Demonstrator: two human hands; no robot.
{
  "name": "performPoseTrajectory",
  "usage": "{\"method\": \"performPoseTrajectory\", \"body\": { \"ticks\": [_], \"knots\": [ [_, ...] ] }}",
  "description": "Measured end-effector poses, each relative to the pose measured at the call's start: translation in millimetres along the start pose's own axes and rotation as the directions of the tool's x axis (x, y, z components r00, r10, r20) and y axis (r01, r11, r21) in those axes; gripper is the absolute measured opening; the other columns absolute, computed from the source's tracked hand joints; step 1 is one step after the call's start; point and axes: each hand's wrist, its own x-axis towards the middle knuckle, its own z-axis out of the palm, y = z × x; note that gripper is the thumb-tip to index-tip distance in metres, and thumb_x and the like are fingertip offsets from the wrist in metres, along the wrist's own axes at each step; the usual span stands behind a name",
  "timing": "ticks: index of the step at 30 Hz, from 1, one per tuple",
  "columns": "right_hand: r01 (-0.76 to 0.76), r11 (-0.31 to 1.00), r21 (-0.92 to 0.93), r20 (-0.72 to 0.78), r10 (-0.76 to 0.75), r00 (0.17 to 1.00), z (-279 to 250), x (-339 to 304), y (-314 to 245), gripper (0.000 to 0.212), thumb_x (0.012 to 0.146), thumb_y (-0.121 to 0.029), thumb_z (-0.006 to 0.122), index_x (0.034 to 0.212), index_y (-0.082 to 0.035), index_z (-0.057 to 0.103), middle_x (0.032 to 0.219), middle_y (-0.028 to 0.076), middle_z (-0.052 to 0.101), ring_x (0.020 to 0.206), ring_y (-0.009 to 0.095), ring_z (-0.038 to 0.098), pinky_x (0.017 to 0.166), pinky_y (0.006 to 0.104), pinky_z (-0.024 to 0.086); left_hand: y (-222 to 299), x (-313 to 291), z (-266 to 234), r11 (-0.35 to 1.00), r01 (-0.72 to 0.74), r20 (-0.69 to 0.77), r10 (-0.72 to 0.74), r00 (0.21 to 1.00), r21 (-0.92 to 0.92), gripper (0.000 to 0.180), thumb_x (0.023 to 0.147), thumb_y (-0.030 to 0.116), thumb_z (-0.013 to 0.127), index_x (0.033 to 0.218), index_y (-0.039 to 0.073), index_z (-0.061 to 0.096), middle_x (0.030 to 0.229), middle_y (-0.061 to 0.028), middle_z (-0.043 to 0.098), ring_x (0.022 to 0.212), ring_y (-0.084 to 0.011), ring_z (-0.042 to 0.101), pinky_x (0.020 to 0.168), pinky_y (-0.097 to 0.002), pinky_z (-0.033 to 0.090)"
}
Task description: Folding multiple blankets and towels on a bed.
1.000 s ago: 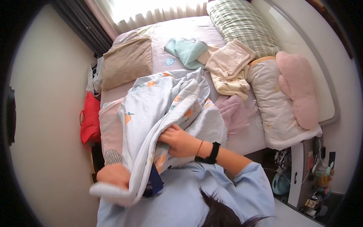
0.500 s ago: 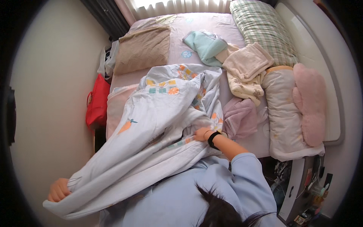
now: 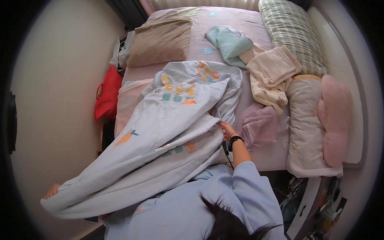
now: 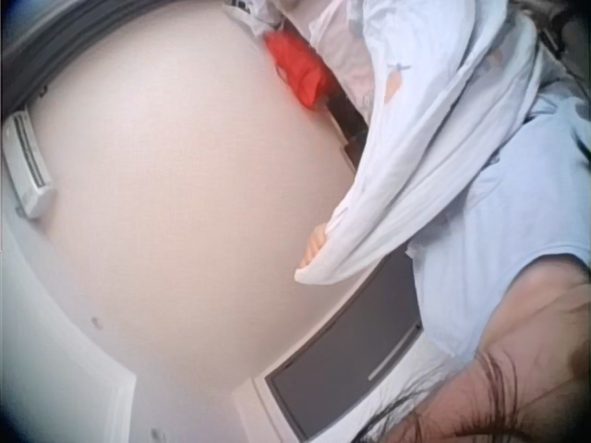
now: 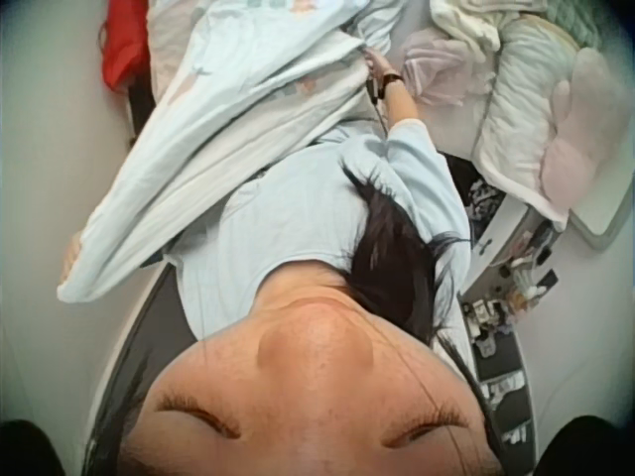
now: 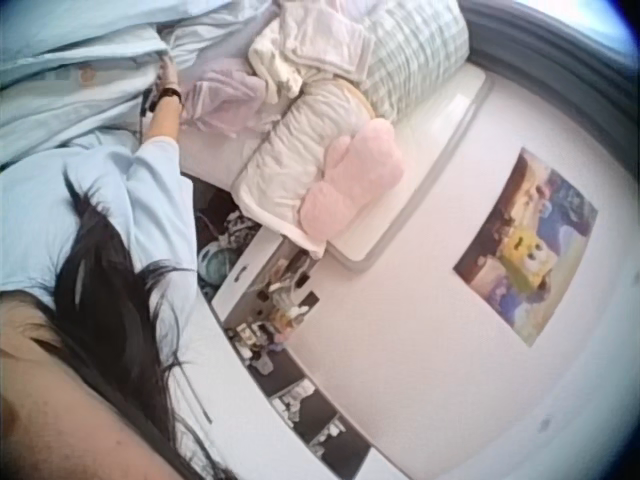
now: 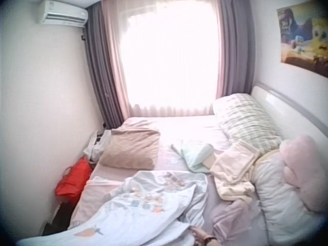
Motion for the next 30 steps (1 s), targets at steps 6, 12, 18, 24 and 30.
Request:
{"method": "performPoseTrajectory", "body": {
  "ticks": [6, 12, 18, 24, 30],
  "knots": [
    [0.424, 0.776, -0.468, -0.017, -0.487, 0.873, 5.5, 6.2, -18.1, 0.022, 0.073, -0.022, 0.065, 0.087, -0.005, 0.065, 0.074, 0.005, 0.062, 0.068, 0.015, 0.054, 0.063, 0.0307, 0.044, -20.6, -20.9, 28.6, 0.636, 0.243, -0.262, -0.066, 0.963, 0.732, 0.024, 0.088, 0.019, 0.041, 0.096, 0.0, 0.054, 0.093, -0.0113, 0.056, 0.078, -0.0217, 0.057, 0.067, -0.0355, 0.048],
    [0.58, 0.185, -0.793, -0.248, -0.968, -0.03, -73.3, -64.0, -177.1, 0.007, 0.075, -0.007, 0.055, 0.08, -0.006, 0.05, 0.068, 0.006, 0.053, 0.059, 0.017, 0.047, 0.052, 0.0301, 0.039, -98.6, -6.7, 41.6, 0.571, 0.512, -0.418, -0.3, 0.858, 0.641, 0.045, 0.09, 0.034, 0.028, 0.107, 0.0, 0.053, 0.109, -0.0169, 0.055, 0.098, -0.0302, 0.055, 0.084, -0.0461, 0.046],
    [0.207, 0.484, -0.85, 0.051, -0.316, 0.947, -76.0, -252.4, -263.9, 0.034, 0.089, -0.029, 0.037, 0.108, -0.004, 0.05, 0.091, 0.01, 0.058, 0.065, 0.019, 0.062, 0.048, 0.0295, 0.05, -112.3, -10.8, -84.1, 0.578, 0.686, -0.87, 0.088, 0.485, 0.441, 0.049, 0.083, 0.034, 0.031, 0.113, 0.0, 0.049, 0.118, -0.0178, 0.049, 0.107, -0.0345, 0.049, 0.091, -0.0497, 0.04],
    [0.169, -0.146, -0.975, 0.205, -0.884, 0.42, -171.0, -385.3, -345.4, 0.032, 0.089, -0.016, 0.034, 0.102, -0.002, 0.06, 0.093, 0.01, 0.06, 0.078, 0.017, 0.058, 0.064, 0.0304, 0.05, -148.5, 5.5, -159.4, 0.641, 0.679, -0.81, -0.15, 0.567, 0.357, 0.043, 0.083, 0.027, 0.037, 0.114, 0.0, 0.05, 0.119, -0.0152, 0.05, 0.109, -0.0297, 0.049, 0.092, -0.0421, 0.04],
    [0.995, -0.081, -0.05, 0.044, -0.996, -0.079, -50.4, -496.8, -324.0, 0.03, 0.09, -0.022, 0.042, 0.109, -0.004, 0.055, 0.119, 0.008, 0.05, 0.101, 0.014, 0.052, 0.087, 0.0267, 0.041, -186.4, 61.6, -128.4, 0.708, 0.641, -0.761, -0.23, 0.607, 0.297, 0.039, 0.091, 0.023, 0.033, 0.116, -0.004, 0.047, 0.119, -0.016, 0.049, 0.112, -0.0281, 0.047, 0.095, -0.0416, 0.039]
  ]
}}
